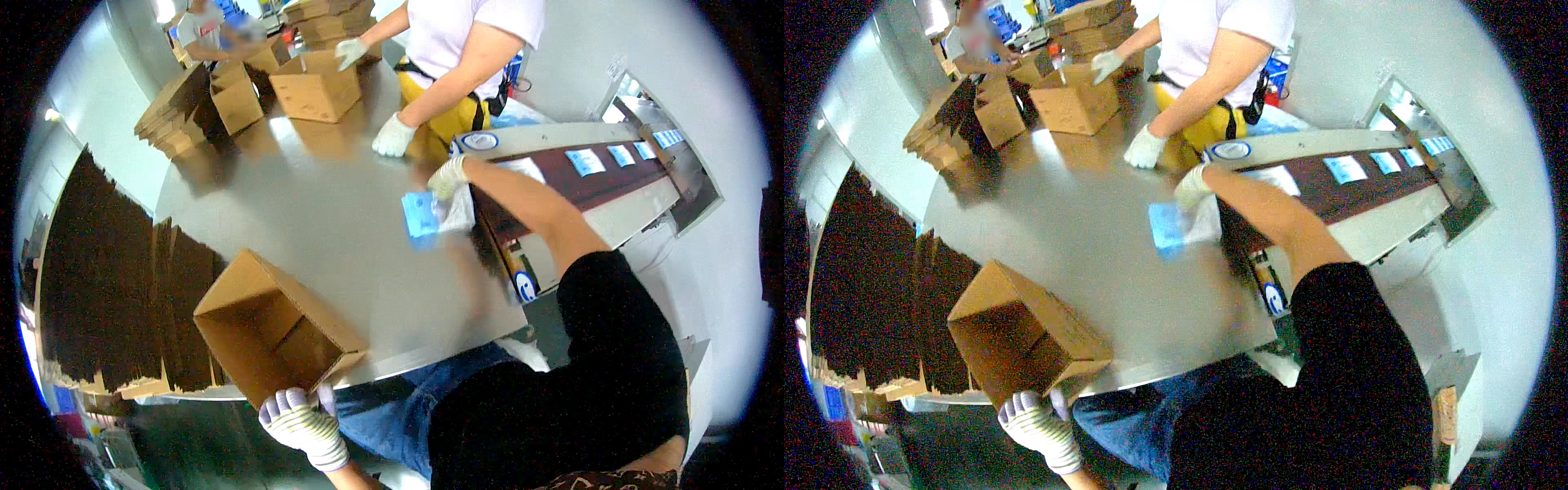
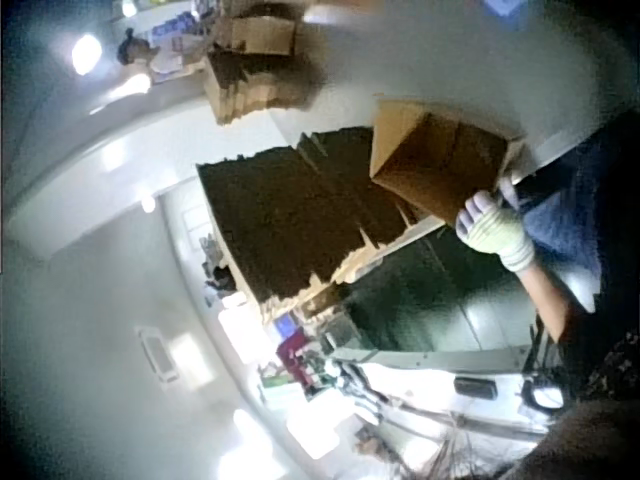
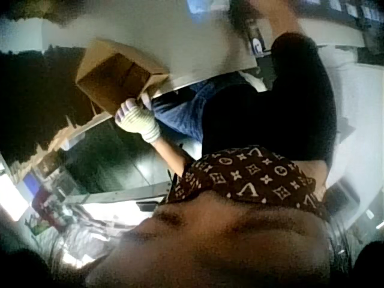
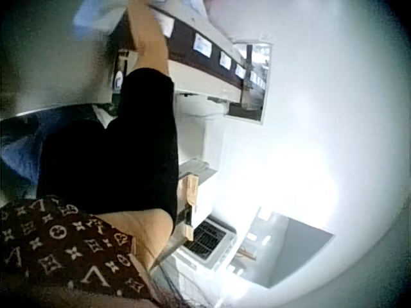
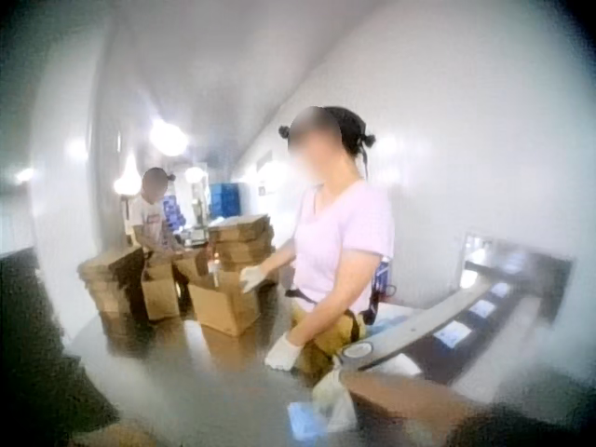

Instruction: The person packs blue sealed packets into small cardboard boxes, moves the boxes onto a conveyor belt, and handles stacks of flat cardboard sheets by hand.

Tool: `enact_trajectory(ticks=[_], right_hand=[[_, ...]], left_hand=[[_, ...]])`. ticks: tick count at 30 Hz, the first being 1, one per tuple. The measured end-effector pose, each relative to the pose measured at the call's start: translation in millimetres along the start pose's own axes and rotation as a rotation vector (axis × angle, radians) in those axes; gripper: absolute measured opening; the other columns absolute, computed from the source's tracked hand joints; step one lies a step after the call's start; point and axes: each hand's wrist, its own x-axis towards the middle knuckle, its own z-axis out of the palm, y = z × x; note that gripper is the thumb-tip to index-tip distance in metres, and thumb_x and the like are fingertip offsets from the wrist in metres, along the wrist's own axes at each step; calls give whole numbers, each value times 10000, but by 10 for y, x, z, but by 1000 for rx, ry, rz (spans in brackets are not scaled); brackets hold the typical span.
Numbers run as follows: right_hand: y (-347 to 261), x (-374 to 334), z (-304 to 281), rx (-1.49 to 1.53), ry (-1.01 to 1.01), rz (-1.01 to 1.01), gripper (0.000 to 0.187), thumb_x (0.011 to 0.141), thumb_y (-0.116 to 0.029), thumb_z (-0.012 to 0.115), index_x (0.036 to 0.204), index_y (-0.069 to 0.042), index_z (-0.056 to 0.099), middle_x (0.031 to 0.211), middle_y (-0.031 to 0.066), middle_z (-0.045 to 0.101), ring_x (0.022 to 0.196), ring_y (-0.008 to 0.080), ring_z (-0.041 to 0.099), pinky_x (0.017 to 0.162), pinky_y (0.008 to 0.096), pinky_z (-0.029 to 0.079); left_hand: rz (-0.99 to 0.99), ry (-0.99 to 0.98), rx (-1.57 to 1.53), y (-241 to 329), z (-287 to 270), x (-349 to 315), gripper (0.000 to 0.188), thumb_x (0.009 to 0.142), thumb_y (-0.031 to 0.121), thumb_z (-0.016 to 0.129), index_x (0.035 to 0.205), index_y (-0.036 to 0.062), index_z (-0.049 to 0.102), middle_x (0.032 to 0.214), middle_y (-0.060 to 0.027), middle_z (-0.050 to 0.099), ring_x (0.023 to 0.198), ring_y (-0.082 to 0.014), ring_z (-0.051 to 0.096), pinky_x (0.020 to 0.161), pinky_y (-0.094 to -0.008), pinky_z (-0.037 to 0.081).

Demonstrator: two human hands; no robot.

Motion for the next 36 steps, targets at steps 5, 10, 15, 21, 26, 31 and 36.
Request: enact_trajectory(ticks=[5,10,15,21,26,31,36], right_hand=[[-1260,-250,239,114,181,-61,576,686,-526,723,842,27,683,803,186,670,659,298,602,616,434,488],[-2402,-628,771,-158,459,-60,768,593,-389,784,1195,-4,501,1008,211,605,950,390,593,877,474,460],[-2348,-355,562,170,249,-25,702,658,-364,776,1218,-47,497,1088,176,617,1010,360,601,917,467,448],[-3207,-828,-446,454,1037,-975,675,646,-336,803,1180,-45,510,991,192,645,962,339,626,812,414,505],[-3870,-794,-583,-36,840,-693,753,569,-396,789,1161,-34,497,923,176,644,828,358,643,714,432,540],[-4101,-285,-203,-463,628,-541,531,759,-311,595,1159,31,525,1023,196,622,881,352,621,728,432,515],[-3846,172,213,-526,113,-657,234,796,-235,618,912,-50,699,1004,170,685,961,330,643,826,429,507]], left_hand=[[13,77,-24,-44,2,-66,414,816,462,588,691,100,432,611,-74,425,628,-287,476,673,-402,370],[-21,6,13,0,-25,-27,432,828,500,561,700,104,445,620,-79,429,640,-293,484,681,-415,374],[3,-41,3,46,-332,54,370,858,482,581,720,144,523,655,-33,520,636,-239,529,663,-382,417],[-5,49,61,155,-88,-74,479,835,554,546,682,109,455,661,-75,464,678,-297,517,725,-445,406],[0,29,56,314,-144,-70,453,829,539,549,713,109,465,668,-68,459,671,-271,511,726,-428,404],[67,85,58,484,-200,-180,461,882,525,503,669,126,415,632,-57,416,626,-274,489,730,-425,426],[58,30,4,626,-239,-270,393,855,477,554,691,136,448,637,-48,419,630,-252,469,763,-424,437]])
